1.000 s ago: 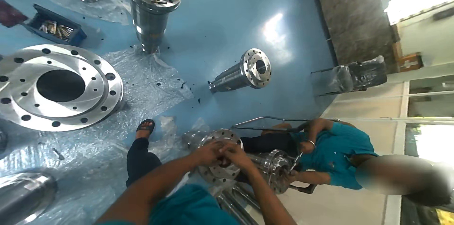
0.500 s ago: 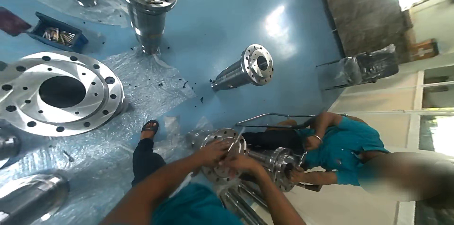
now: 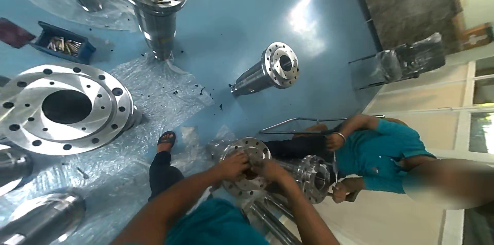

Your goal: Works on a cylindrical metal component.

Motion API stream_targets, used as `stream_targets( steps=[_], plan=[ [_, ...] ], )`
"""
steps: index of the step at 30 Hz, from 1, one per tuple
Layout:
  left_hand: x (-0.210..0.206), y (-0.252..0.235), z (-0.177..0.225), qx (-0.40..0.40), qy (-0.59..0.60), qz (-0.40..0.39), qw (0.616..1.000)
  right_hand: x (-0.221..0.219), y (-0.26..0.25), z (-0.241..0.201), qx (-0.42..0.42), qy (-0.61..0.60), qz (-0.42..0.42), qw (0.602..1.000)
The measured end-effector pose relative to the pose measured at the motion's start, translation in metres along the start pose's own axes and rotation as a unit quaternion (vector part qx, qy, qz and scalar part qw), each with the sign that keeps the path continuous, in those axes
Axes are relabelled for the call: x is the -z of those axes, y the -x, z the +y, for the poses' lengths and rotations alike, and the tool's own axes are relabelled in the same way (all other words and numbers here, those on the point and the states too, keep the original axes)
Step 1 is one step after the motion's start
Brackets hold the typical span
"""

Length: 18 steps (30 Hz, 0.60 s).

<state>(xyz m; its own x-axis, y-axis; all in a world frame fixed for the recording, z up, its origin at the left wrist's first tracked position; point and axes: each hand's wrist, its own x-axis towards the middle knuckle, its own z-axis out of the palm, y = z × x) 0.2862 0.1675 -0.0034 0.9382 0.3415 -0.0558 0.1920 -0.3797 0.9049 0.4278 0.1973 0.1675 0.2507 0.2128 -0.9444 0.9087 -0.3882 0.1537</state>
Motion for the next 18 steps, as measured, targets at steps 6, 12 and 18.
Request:
stream_targets(
  steps=[6, 12, 18],
  plan=[
    [-0.002, -0.005, -0.003, 0.006, 0.008, 0.000, 1.000, -0.020, -0.019, 0.000, 0.003, -0.121, 0.141, 0.983],
    [0.006, -0.002, 0.002, 0.015, 0.010, -0.012, 1.000, -0.059, -0.037, 0.012, 0.100, -0.139, 0.261, 0.950],
    [0.022, 0.038, -0.008, 0.110, 0.070, 0.112, 0.985, -0.050, -0.037, 0.025, 0.201, -0.079, 0.239, 0.947]
  ],
)
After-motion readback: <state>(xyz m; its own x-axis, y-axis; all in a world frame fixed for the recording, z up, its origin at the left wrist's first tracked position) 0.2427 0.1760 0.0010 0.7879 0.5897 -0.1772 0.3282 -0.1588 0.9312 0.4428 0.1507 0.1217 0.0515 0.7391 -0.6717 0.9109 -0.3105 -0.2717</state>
